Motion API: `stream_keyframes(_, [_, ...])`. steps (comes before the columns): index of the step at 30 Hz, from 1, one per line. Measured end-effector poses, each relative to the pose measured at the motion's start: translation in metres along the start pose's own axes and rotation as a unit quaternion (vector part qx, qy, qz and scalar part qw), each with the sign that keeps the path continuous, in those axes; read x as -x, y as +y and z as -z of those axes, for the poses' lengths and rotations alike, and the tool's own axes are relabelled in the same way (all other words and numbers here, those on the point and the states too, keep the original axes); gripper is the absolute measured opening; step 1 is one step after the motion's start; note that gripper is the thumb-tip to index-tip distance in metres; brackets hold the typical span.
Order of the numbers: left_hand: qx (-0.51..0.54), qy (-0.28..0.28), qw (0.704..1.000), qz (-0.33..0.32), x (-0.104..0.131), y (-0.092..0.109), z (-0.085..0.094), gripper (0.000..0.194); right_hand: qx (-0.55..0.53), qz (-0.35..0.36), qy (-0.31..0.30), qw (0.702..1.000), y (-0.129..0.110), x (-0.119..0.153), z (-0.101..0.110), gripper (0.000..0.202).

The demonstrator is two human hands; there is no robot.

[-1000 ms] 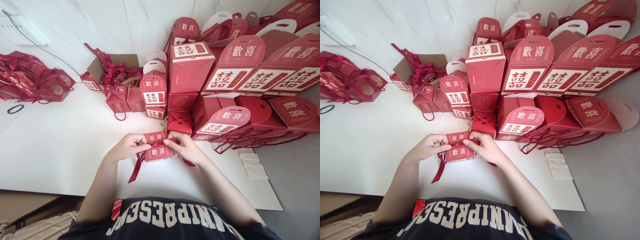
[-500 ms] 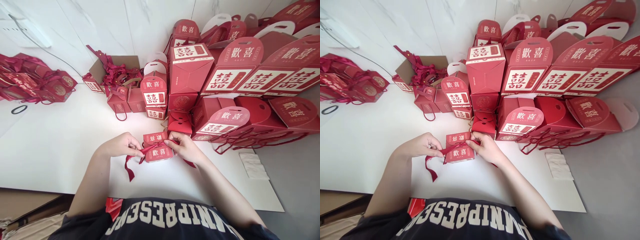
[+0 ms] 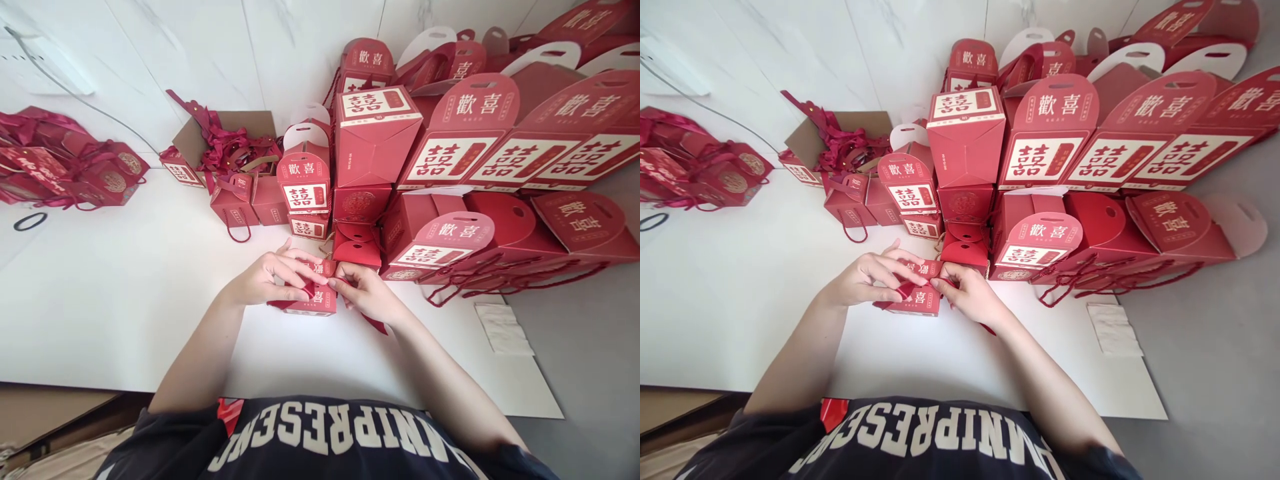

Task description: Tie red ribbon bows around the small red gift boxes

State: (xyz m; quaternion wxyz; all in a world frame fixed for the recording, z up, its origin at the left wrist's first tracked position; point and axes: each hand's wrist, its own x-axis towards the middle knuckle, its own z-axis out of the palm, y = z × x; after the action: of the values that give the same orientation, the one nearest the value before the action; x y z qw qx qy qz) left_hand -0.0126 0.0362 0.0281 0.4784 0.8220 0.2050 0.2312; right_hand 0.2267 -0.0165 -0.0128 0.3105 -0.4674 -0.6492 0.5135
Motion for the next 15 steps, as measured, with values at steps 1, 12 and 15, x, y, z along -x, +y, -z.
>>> stream_keyframes(1, [0.008, -0.004, 1.0, -0.003, 0.0, -0.002, 0.0, 0.007, -0.001, 0.0, -0.003, 1.0, 0.0, 0.0, 0.0, 0.033])
stream_keyframes(12, [0.026, 0.074, 0.99, 0.119, 0.0, -0.024, -0.011, 0.014, -0.062, -0.009, -0.05, 0.997, 0.001, 0.002, 0.003, 0.035])
stream_keyframes(15, [0.018, 0.084, 0.988, 0.127, -0.002, -0.024, -0.012, 0.015, -0.079, -0.011, -0.055, 0.995, 0.002, 0.001, 0.003, 0.036])
